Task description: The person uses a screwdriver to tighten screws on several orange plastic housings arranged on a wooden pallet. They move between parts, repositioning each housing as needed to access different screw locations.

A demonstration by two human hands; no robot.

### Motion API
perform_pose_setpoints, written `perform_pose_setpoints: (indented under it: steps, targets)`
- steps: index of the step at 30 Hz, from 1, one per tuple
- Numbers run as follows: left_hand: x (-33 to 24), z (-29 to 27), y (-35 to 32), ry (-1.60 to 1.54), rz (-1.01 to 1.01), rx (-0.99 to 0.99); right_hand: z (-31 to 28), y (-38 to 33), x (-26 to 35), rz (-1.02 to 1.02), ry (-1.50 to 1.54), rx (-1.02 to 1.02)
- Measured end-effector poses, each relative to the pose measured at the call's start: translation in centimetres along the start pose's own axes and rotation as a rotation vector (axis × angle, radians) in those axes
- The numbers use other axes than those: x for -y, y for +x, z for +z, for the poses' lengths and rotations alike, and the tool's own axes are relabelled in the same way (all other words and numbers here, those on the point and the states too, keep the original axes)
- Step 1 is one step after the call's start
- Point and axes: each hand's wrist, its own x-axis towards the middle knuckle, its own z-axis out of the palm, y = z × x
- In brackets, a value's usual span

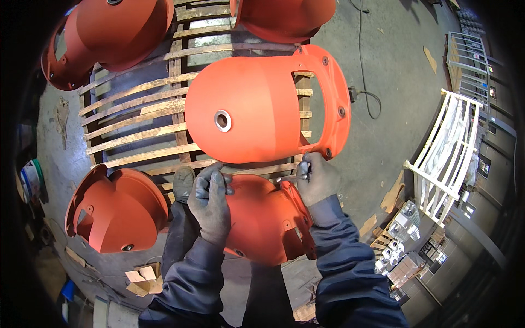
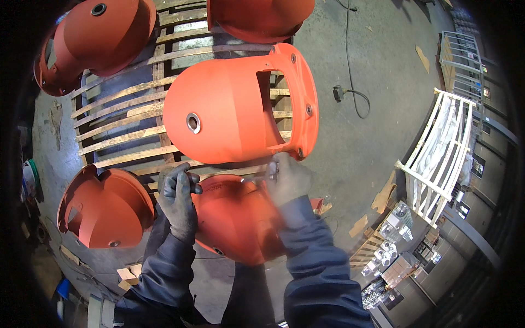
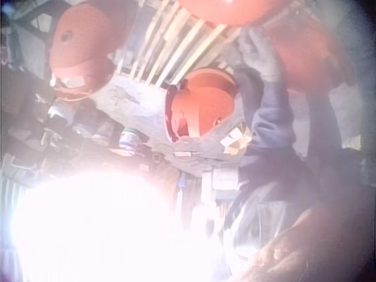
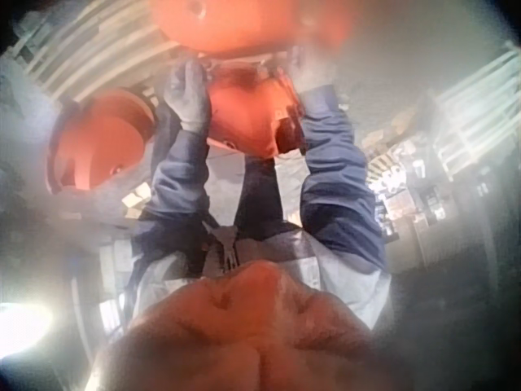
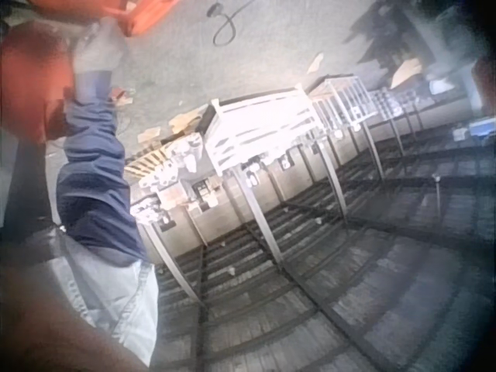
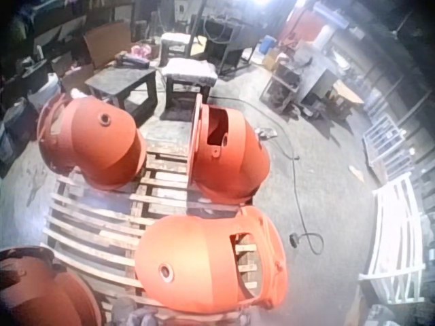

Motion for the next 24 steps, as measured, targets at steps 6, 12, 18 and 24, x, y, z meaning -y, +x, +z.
perform_pose_setpoints:
  steps: [6,12,18,24]
  targets:
    - [0.4,0.1,-0.4,0.003,-0.009,0.020,3.3,-0.2,0.8,1.170,1.559,-0.244]
    - [0.5,0.4,-0.5,0.026,-0.006,0.030,3.6,-1.8,-1.0,0.935,2.289,-0.101]
    - [0.6,0.3,-0.3,0.017,0.011,0.024,-1.9,-5.4,1.5,0.268,0.171,-0.390]
    - [1.0,0.3,-0.5,0.031,0.013,0.041,-3.4,0.0,0.6,-0.268,-0.409,0.172]
